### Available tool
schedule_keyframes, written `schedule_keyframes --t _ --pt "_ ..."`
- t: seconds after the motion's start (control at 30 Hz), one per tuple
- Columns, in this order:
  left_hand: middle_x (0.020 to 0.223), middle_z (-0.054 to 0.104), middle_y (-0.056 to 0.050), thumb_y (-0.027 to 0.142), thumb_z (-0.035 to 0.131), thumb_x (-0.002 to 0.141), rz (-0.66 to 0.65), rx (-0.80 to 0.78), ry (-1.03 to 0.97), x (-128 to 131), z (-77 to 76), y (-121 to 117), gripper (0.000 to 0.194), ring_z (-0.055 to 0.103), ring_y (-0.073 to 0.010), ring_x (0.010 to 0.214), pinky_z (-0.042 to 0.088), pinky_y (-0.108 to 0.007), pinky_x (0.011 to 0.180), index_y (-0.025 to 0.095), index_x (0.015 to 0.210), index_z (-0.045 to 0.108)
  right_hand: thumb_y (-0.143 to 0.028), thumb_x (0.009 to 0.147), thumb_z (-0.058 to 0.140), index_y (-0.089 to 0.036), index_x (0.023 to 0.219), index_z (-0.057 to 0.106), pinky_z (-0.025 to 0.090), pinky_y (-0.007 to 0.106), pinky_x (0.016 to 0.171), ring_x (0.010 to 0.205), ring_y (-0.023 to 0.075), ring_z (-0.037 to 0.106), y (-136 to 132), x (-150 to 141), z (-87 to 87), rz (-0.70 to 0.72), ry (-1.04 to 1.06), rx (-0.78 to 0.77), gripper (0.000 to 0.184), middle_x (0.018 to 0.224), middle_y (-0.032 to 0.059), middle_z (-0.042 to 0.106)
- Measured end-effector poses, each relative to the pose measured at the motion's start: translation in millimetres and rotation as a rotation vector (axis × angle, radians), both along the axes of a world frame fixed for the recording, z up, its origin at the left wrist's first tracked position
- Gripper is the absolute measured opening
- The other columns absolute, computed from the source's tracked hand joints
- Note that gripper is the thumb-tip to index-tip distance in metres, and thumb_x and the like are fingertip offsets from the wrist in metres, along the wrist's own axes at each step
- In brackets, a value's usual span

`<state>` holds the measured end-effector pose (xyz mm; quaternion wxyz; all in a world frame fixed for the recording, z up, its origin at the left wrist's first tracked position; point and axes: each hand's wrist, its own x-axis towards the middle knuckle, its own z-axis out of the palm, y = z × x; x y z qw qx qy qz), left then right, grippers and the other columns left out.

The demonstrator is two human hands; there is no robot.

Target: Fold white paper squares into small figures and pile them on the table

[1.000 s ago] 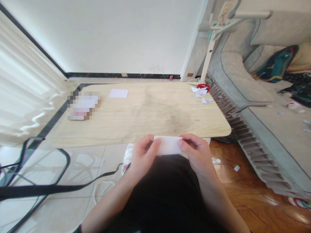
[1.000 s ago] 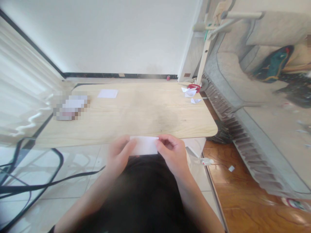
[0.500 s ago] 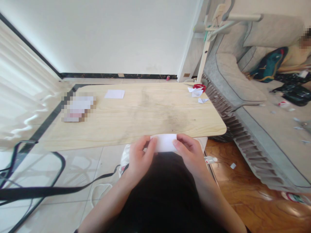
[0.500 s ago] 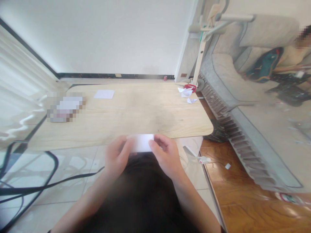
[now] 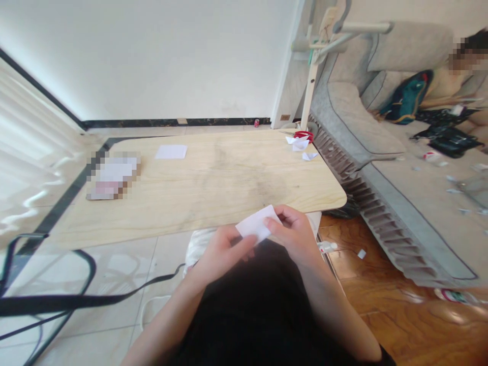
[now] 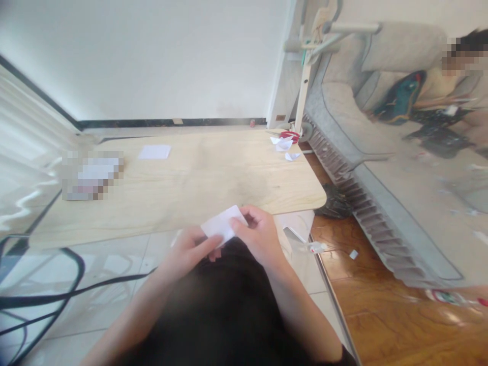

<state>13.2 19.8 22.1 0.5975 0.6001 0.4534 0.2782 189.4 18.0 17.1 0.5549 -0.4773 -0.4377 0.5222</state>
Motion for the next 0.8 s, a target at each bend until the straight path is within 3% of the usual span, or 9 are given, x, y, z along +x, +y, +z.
schedule_keyframes --t 0.13,0.27,0.4,0.57,0.8 --pt "0.052 0.062 0.0 0.04 0.057 0.088 0.201 0.01 -0.085 6.8 -6.0 -2.1 0.037 0.053 -0.0097 0.045 0.041 -0.02 0.047 0.015 0.061 0.065 -0.026 0.07 0.079 -0.02 0.084 0.07 0.051 0.025 0.066 0.069 0.014 0.064 0.2 -6.7 -6.3 -0.001 0.146 0.023 0.018 0.075 -0.0008 0.071" --pt "0.045 0.058 0.001 0.039 0.054 0.089 0.319 0.117 -0.008 10.3 -6.3 -1.9 0.043 0.053 -0.01 0.045 0.041 -0.02 0.049 0.015 0.054 0.064 -0.033 0.076 0.075 -0.018 0.076 0.065 0.051 0.029 0.064 0.064 0.015 0.062 -3.2 -18.0 -11.4 0.116 0.05 0.005 0.018 0.067 -0.0003 0.066" --pt "0.047 0.059 0.0 0.036 0.054 0.088 0.301 0.131 0.028 10.1 -6.5 -1.6 0.041 0.053 -0.0101 0.046 0.04 -0.021 0.049 0.015 0.054 0.065 -0.037 0.078 0.074 -0.017 0.073 0.064 0.049 0.028 0.059 0.058 0.0153 0.06 -4.0 -23.1 -15.0 0.096 -0.072 0.009 0.023 0.061 -0.0001 0.064" --pt "0.048 0.06 -0.001 0.039 0.053 0.087 0.224 0.045 -0.048 7.6 -10.2 -1.7 0.04 0.054 -0.0111 0.047 0.04 -0.021 0.048 0.014 0.058 0.068 -0.036 0.079 0.071 -0.018 0.07 0.063 0.05 0.028 0.057 0.058 0.0155 0.06 -1.3 -19.4 -18.0 0.101 -0.059 -0.003 0.022 0.064 0.0005 0.065" --pt "0.051 0.061 0.0 0.034 0.059 0.083 0.169 0.016 0.002 11.8 -5.6 -1.3 0.033 0.054 -0.0098 0.048 0.04 -0.019 0.048 0.014 0.058 0.066 -0.033 0.08 0.07 -0.017 0.073 0.065 0.049 0.027 0.053 0.055 0.0142 0.059 -1.7 -17.3 -19.9 0.111 -0.027 -0.001 0.017 0.064 0.0002 0.065"
